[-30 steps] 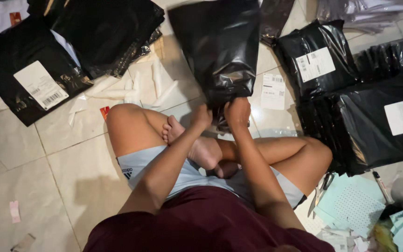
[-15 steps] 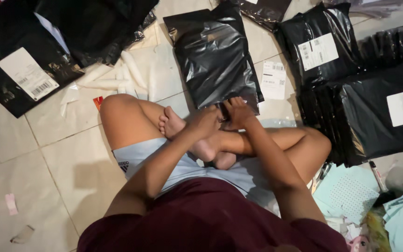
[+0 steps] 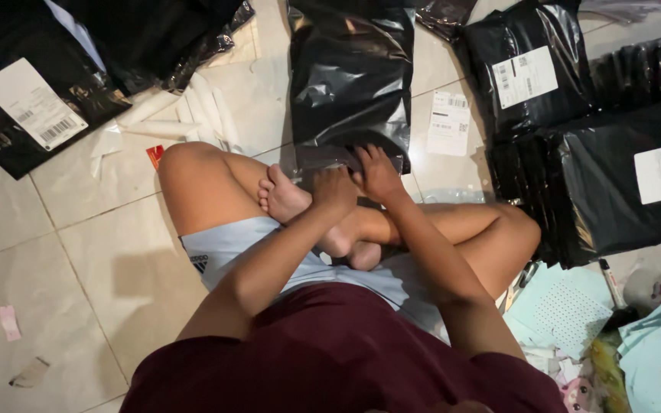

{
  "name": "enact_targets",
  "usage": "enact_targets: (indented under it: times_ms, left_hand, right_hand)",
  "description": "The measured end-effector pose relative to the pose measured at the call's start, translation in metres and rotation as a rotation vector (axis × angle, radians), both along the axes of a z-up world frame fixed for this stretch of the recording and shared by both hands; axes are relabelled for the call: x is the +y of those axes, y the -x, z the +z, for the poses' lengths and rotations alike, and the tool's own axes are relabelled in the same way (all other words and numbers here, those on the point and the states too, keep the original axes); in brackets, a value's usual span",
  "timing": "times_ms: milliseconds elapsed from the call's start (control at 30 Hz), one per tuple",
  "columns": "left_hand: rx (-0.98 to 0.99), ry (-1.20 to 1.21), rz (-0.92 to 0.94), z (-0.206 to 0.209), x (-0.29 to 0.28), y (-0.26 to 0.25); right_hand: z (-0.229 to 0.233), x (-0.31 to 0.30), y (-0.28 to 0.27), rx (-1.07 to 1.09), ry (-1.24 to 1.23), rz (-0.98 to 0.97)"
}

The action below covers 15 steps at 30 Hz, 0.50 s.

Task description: The person sits on the floor and repeatedly packs folded dark garments into black plastic shipping bags. They seal each bag and affix a white shipping label before stacking the completed packages.

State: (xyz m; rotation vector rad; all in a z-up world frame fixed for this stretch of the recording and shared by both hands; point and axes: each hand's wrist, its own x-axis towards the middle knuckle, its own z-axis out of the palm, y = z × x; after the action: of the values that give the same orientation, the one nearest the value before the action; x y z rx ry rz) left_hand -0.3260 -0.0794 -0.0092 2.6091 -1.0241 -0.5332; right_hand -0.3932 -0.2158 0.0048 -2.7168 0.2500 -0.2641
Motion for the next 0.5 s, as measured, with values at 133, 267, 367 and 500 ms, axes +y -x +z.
enact_targets:
  times_ms: [133, 267, 367, 500]
  left_hand:
    - [0.329, -0.155, -0.041, -0.017, -0.009, -0.016]
    - [0.347, -0.298, -0.208, -0.031, -0.017, -0.015]
    - [0.381, -0.313, -0.23, -0.037, -0.019, -0.011]
    - [0.453, -0.281, -0.216, -0.054, -0.018, -0.009]
  right_hand:
    - [-0.005, -0.003, 0.002, -0.038, -0.163, -0.027]
    - [0.002, -0.001, -0.002, -0.05, 0.079, 0.053]
    - [0.004, 0.011, -0.015, 0.205, 0.17, -0.178]
    - [0.012, 0.005, -0.017, 0.178, -0.018, -0.141]
